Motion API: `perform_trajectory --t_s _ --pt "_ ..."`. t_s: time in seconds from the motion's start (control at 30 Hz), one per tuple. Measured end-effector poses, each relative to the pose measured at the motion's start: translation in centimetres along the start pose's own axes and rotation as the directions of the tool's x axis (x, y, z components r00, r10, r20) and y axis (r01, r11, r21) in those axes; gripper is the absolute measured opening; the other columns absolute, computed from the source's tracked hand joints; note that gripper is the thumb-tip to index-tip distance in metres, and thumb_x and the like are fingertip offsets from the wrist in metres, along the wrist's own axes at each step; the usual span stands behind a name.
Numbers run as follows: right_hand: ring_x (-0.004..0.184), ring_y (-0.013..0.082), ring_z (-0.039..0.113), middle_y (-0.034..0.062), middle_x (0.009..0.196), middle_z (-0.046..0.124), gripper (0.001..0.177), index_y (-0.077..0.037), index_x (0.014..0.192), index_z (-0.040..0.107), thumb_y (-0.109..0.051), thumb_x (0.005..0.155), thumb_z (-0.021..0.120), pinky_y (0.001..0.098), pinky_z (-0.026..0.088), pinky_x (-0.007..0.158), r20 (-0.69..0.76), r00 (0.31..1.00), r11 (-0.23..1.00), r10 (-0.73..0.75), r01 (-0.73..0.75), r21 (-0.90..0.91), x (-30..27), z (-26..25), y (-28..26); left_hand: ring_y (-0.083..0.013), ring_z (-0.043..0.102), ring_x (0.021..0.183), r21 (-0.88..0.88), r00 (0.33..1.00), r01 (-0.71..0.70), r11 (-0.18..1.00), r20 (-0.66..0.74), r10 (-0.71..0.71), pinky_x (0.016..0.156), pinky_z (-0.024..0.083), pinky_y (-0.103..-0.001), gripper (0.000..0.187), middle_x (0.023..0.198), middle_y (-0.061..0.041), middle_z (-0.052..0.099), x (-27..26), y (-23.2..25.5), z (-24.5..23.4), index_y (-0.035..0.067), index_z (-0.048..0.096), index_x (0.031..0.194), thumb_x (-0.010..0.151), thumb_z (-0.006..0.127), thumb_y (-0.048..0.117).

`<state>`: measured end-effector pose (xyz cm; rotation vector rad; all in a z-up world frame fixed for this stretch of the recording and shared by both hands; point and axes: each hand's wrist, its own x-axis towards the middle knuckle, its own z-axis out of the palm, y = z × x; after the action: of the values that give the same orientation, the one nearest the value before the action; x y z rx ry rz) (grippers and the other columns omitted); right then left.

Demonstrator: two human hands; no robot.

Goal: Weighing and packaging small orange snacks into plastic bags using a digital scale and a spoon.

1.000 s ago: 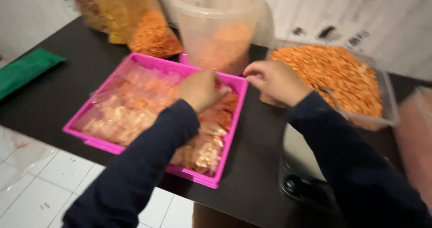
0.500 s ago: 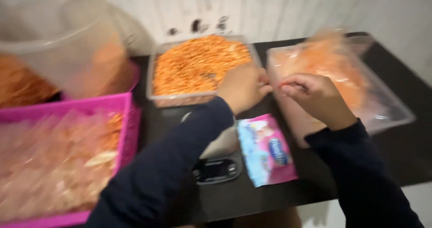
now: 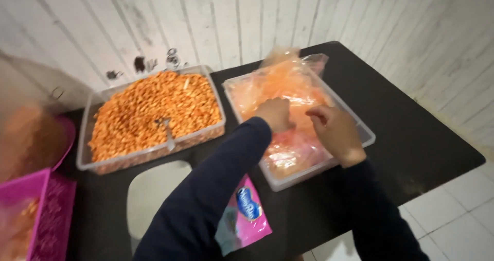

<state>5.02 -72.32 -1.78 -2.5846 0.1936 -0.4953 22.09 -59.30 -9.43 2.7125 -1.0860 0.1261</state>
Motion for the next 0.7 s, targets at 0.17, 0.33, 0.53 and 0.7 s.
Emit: perform_trajectory --t_s 0.17,0.33,0.53,0.7 --pt "0.094 0.0170 0.071 -0.0054 0.095 0.075 0.019 -0.030 0.109 0.076 -0.027 0.094 0.065 0.0306 0.056 0.082 -0.059 0.996 0.985 0.068 -0.058 0.160 -0.3 -0.4 -0.4 -0.0318 0.072 0.101 -0.051 0.998 0.052 0.997 0.029 -0.051 0.084 0.057 -0.052 0.061 0.102 -0.002 0.070 -1.2 0.9 -3.4 0.021 0.063 0.127 0.071 0.074 0.043" --pt "0.099 0.0226 0.071 0.0023 0.111 0.074 0.025 -0.023 0.116 0.073 -0.021 0.094 0.061 0.0331 0.057 0.082 -0.053 0.996 0.970 0.075 -0.060 0.237 -0.7 -0.8 -0.8 -0.0245 0.073 0.099 -0.292 0.998 0.056 0.955 0.004 -0.057 0.089 0.057 -0.044 0.048 0.087 0.004 0.074 -2.6 1.5 -5.5 0.024 0.064 0.125 0.078 0.071 0.024" --pt "0.097 0.0360 0.070 0.0199 0.134 0.060 0.046 -0.012 0.136 0.059 -0.005 0.091 0.058 0.0481 0.059 0.083 -0.121 0.988 0.980 -0.093 0.112 0.162 -1.0 -1.4 -2.1 -0.0269 0.071 0.087 -0.539 0.963 -0.249 0.804 -0.228 0.145 0.078 0.058 -0.041 0.020 0.083 -0.006 0.069 -6.8 4.7 -8.8 0.020 0.073 0.096 0.077 0.072 0.021" --pt "0.070 0.0120 0.069 -0.0038 0.081 0.074 0.016 -0.023 0.109 0.075 -0.032 0.098 0.069 0.0278 0.053 0.068 -0.080 0.994 0.945 0.079 -0.049 0.323 -1.0 -1.4 -1.9 -0.0139 0.071 0.088 -0.847 0.946 -0.241 0.473 -0.315 -0.082 0.081 0.058 -0.029 0.030 0.095 -0.008 0.073 -10.7 6.0 -11.4 0.016 0.068 0.117 0.088 0.076 0.021"
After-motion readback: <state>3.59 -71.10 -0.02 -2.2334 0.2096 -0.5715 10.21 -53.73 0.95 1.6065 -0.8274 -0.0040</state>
